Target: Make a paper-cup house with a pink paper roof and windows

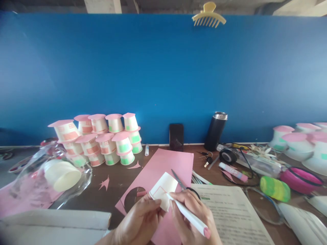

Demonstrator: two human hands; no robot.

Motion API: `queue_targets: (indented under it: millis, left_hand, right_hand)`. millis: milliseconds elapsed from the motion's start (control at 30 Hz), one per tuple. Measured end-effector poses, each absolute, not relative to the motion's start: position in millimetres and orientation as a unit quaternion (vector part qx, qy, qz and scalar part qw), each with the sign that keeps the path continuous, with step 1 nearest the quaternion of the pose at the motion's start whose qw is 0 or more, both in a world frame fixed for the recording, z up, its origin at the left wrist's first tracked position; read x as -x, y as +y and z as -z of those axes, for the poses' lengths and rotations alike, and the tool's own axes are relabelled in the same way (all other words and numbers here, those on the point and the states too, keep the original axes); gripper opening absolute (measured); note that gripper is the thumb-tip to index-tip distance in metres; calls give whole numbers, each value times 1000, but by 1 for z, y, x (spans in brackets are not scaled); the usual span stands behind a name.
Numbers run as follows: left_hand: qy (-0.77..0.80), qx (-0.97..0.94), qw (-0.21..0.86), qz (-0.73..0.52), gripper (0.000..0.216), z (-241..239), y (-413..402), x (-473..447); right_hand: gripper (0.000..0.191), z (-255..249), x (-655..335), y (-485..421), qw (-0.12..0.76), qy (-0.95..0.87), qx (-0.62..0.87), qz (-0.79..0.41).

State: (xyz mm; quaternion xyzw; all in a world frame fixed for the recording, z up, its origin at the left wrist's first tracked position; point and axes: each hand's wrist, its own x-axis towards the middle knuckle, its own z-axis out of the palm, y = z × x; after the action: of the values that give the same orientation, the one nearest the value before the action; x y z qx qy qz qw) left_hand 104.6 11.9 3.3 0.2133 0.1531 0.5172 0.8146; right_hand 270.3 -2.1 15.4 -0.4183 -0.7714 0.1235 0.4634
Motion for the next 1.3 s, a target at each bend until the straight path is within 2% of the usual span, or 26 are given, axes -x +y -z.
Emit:
queue_targets:
  millis: [1133,1300]
  left_hand:
    - [187,-154,819,-520,14,-1,11,-101]
    - [184,-133,824,-519,19,-1,12,-100]
  right_hand:
    - [14,-18,-269,-2,466,-763,428,-131]
    - [15,-17,-269,-1,472,-760,426,-138]
